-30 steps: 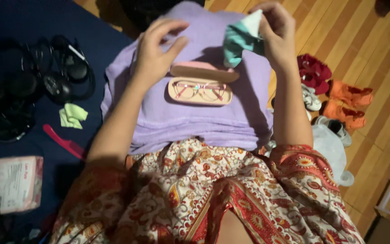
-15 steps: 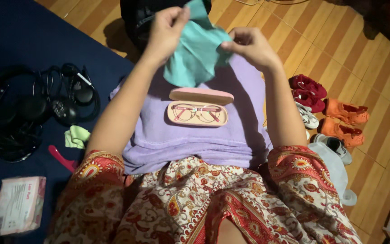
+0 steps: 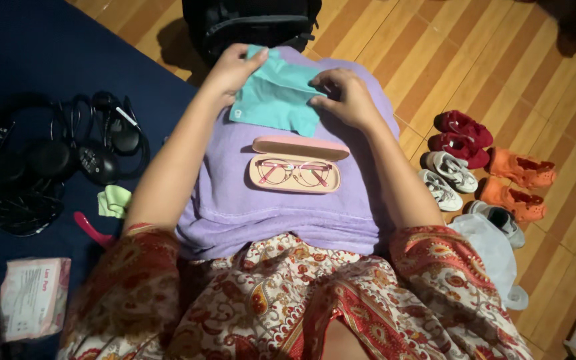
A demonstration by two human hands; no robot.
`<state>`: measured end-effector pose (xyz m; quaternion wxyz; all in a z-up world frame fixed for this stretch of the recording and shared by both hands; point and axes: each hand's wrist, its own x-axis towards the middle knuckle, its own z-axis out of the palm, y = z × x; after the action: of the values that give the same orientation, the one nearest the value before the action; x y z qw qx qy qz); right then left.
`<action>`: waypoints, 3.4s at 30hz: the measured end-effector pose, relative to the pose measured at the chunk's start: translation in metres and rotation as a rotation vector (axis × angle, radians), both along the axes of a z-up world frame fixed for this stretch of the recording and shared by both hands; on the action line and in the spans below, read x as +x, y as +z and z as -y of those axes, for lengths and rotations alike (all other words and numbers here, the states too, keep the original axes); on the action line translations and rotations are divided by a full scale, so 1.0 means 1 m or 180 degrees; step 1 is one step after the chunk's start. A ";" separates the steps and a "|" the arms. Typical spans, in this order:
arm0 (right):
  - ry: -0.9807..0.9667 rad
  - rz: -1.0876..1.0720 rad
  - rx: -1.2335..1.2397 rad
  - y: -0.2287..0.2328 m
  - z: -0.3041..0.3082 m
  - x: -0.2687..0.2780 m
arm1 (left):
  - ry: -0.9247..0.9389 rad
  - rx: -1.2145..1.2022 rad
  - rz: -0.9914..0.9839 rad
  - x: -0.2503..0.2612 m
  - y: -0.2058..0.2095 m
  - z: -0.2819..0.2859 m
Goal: The person cleans eyeglasses with a cloth, places them in a case, and packs the case, a comb, a mouse, and a mouse box into a backpack. The person then coils the mouse cable and places it in the bag.
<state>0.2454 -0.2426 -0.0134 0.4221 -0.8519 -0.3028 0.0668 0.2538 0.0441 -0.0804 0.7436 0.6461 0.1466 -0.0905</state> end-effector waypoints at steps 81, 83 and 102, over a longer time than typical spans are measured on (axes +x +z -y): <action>-0.0510 -0.0337 0.0923 0.032 0.040 -0.073 | -0.0016 0.2416 0.2206 -0.139 0.092 0.002; -0.0570 -0.0503 0.1226 0.039 0.053 -0.103 | 0.0032 0.2093 0.2288 -0.169 0.110 0.006; -0.1324 -0.0554 0.0239 -0.005 0.047 -0.170 | 0.0056 0.3031 0.2291 -0.226 0.078 0.041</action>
<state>0.0754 -0.2897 -0.0180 0.4826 -0.8707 -0.0854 0.0403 0.0276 0.0032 -0.0023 0.3758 0.8972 -0.0848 0.2160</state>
